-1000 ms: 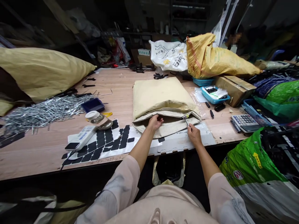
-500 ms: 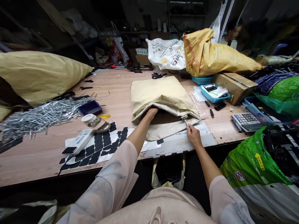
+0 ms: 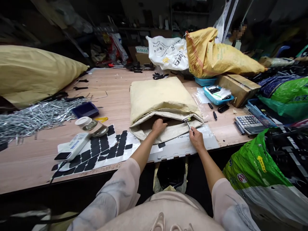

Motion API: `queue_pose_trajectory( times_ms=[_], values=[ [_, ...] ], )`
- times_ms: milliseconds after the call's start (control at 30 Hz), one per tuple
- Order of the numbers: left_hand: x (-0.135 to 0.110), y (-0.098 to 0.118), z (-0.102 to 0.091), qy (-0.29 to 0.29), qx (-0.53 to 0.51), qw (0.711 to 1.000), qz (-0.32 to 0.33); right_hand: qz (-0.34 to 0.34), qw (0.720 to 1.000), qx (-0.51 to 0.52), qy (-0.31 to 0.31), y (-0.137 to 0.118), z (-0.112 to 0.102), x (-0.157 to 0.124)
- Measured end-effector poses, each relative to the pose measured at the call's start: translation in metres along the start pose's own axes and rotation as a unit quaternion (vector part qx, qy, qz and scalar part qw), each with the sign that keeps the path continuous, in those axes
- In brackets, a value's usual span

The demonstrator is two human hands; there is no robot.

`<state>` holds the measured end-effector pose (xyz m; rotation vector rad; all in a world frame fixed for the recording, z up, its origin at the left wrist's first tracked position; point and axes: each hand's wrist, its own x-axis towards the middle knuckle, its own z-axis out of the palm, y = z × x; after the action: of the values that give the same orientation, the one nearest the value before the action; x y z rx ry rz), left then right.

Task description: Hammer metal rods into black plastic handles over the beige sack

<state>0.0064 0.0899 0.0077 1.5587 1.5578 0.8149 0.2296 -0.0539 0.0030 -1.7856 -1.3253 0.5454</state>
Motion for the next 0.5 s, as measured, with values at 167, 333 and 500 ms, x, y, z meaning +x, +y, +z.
queue_pose_trajectory(
  times_ms=[167, 333, 500],
  values=[
    [-0.061, -0.010, 0.006, -0.015, 0.171, 0.972, 0.163, -0.002, 1.000, 0.005, -0.001, -0.004, -0.003, 0.000],
    [-0.080, -0.014, 0.013, -0.026, 0.151, 0.971, 0.185, 0.001, 1.000, 0.012, -0.005, -0.012, -0.005, -0.008],
    [-0.072, -0.018, 0.013, -0.032, 0.137, 0.974, 0.175, -0.021, 1.000, -0.012, -0.004, -0.024, 0.000, -0.028]
  ],
)
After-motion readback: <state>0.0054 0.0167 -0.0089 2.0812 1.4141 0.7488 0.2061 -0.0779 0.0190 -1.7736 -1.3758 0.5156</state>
